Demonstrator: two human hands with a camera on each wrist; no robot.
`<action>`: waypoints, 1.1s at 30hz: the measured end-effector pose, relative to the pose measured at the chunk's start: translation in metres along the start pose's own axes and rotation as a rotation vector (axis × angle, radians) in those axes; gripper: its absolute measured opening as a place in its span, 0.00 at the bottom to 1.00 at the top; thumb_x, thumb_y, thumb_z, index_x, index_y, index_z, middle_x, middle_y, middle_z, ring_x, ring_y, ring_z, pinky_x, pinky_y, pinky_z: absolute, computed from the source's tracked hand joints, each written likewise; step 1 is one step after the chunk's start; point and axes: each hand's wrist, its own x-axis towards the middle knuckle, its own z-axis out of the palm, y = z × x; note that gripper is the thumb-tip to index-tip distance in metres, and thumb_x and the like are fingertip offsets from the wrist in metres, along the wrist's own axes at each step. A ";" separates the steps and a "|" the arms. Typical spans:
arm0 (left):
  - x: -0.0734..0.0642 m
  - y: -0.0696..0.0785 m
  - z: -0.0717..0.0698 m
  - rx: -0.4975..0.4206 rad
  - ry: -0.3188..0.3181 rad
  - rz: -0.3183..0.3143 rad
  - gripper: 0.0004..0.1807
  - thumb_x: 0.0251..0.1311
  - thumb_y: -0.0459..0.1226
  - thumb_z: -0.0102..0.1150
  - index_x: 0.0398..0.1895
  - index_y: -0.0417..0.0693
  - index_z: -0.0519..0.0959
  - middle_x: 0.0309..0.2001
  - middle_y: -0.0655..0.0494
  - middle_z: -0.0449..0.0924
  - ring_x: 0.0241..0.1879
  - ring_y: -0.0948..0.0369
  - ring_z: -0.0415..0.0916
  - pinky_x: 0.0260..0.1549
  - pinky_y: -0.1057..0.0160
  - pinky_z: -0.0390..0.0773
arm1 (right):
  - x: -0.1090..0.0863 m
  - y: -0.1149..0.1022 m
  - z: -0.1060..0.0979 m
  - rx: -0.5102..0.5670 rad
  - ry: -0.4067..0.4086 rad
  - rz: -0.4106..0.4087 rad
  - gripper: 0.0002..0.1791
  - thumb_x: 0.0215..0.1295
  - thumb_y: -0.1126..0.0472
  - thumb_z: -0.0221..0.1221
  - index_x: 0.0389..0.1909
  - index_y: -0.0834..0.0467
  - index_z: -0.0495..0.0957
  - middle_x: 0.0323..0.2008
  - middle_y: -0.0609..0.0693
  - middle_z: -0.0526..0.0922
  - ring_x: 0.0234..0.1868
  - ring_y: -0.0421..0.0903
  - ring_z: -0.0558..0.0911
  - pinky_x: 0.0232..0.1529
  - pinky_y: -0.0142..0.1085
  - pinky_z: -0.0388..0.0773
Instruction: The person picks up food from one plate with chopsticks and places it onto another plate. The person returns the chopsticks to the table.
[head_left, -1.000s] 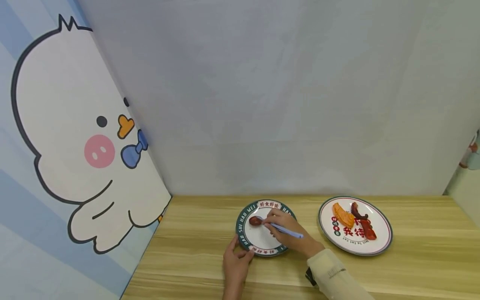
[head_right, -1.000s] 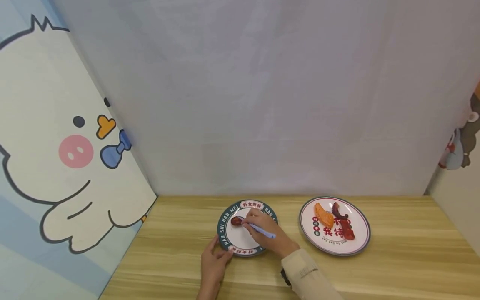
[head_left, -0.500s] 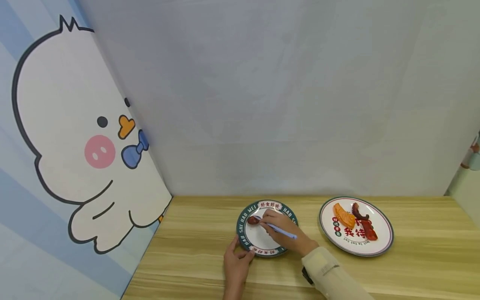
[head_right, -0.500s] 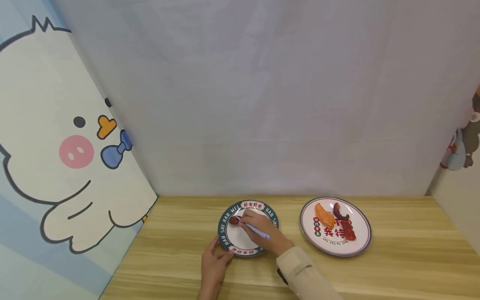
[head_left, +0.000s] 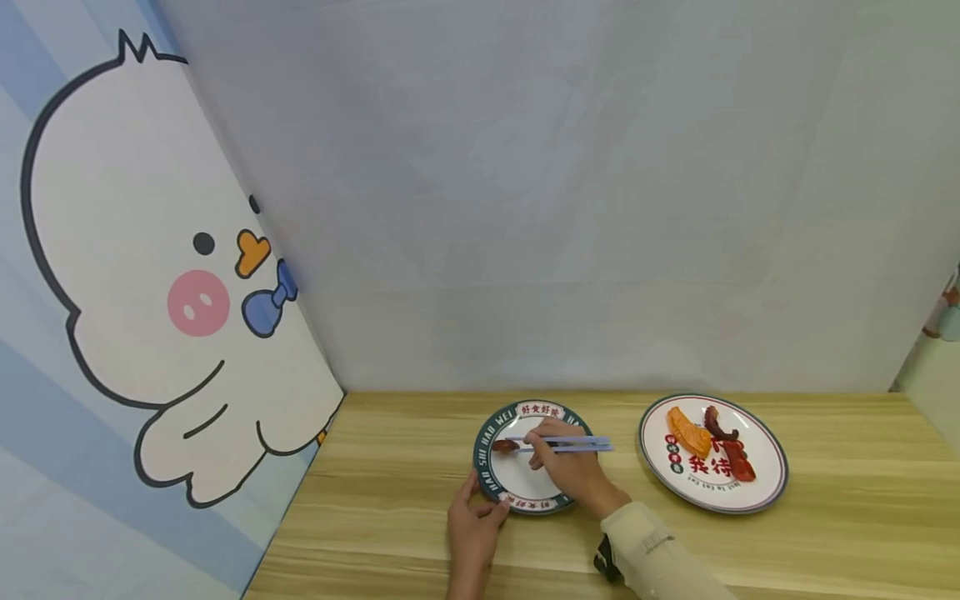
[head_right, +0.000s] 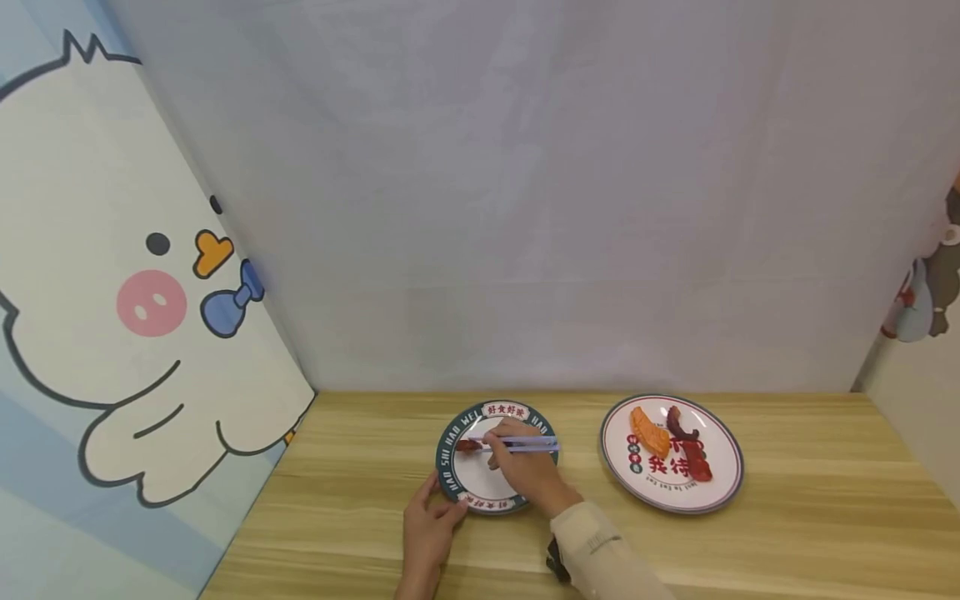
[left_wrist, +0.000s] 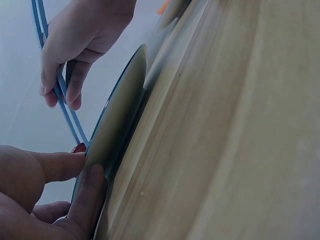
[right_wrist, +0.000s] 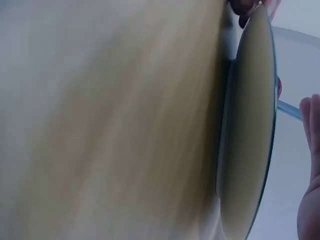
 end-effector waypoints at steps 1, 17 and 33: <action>0.000 0.000 0.000 0.001 0.001 0.002 0.42 0.56 0.22 0.71 0.75 0.30 0.67 0.65 0.33 0.75 0.38 0.60 0.81 0.32 0.67 0.84 | -0.001 -0.001 0.000 0.035 0.022 0.075 0.08 0.75 0.71 0.60 0.36 0.70 0.86 0.29 0.63 0.85 0.23 0.41 0.86 0.27 0.31 0.86; -0.001 -0.002 0.000 -0.030 0.004 0.017 0.41 0.55 0.21 0.71 0.75 0.29 0.67 0.65 0.33 0.75 0.37 0.60 0.80 0.31 0.69 0.83 | -0.012 -0.006 0.003 0.170 0.284 0.494 0.13 0.79 0.67 0.57 0.44 0.76 0.84 0.38 0.68 0.89 0.26 0.44 0.90 0.34 0.33 0.89; -0.002 -0.003 0.000 -0.050 0.013 0.037 0.41 0.54 0.20 0.71 0.74 0.27 0.68 0.63 0.31 0.76 0.36 0.60 0.80 0.30 0.69 0.83 | -0.019 -0.011 -0.004 0.319 0.386 0.486 0.14 0.79 0.71 0.55 0.46 0.81 0.81 0.39 0.75 0.83 0.25 0.41 0.89 0.33 0.36 0.90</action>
